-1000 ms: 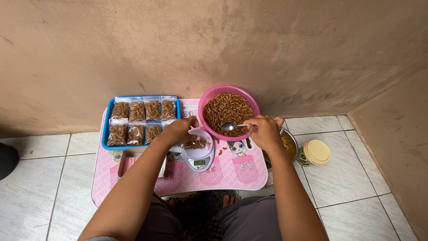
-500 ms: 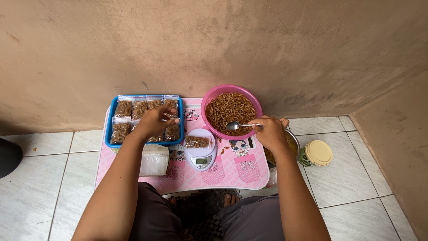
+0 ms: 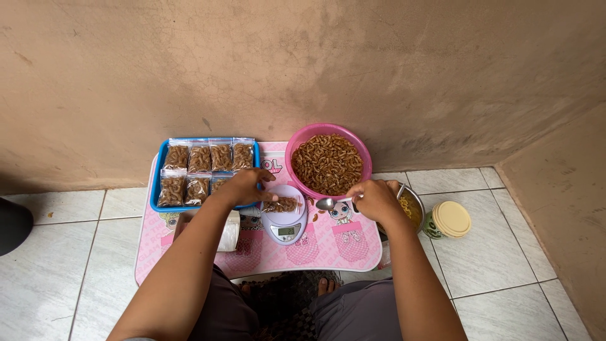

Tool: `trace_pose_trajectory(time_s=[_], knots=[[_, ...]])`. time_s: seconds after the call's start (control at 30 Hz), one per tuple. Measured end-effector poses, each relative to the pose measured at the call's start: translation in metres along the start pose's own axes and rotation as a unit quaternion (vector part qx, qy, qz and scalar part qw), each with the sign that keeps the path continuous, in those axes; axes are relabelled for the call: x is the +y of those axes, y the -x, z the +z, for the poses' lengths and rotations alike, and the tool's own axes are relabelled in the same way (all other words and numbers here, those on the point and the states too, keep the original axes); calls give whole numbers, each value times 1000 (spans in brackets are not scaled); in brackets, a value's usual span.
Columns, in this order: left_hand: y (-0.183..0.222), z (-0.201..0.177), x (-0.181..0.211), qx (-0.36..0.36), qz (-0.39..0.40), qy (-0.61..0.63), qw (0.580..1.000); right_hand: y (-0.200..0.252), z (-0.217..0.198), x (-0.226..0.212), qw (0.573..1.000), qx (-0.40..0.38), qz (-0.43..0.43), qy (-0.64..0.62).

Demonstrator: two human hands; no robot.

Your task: Packaging dried food items into small plastic bags using a spoon and a digital scale for portioning.

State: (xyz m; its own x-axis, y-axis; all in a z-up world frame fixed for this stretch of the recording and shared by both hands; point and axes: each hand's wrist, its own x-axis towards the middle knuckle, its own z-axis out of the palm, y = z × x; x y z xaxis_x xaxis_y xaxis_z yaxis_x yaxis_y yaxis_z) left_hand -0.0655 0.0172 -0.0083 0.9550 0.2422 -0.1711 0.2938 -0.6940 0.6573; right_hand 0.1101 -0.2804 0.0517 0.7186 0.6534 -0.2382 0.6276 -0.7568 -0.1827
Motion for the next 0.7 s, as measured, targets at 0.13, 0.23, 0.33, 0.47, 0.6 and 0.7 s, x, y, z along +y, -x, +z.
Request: trace_pose_trajectory(time_s=[0.13, 0.23, 0.33, 0.47, 0.6, 0.7], knots=[[-22, 30, 2, -47, 11, -66, 997, -14, 43, -4, 998, -65, 14, 12], [-37, 54, -2, -63, 36, -111, 991, -27, 67, -8, 998, -64, 20, -3], [-44, 69, -2, -76, 29, -173, 982, -28, 70, -23, 999, -51, 14, 5], [-44, 81, 1, -62, 37, -236, 969, -23, 68, -41, 998, -48, -5, 41], [-55, 98, -12, -52, 40, -255, 965, -28, 74, -44, 998, -37, -29, 42], [-49, 85, -9, -89, 40, -116, 988, -18, 56, -51, 998, -29, -58, -6]])
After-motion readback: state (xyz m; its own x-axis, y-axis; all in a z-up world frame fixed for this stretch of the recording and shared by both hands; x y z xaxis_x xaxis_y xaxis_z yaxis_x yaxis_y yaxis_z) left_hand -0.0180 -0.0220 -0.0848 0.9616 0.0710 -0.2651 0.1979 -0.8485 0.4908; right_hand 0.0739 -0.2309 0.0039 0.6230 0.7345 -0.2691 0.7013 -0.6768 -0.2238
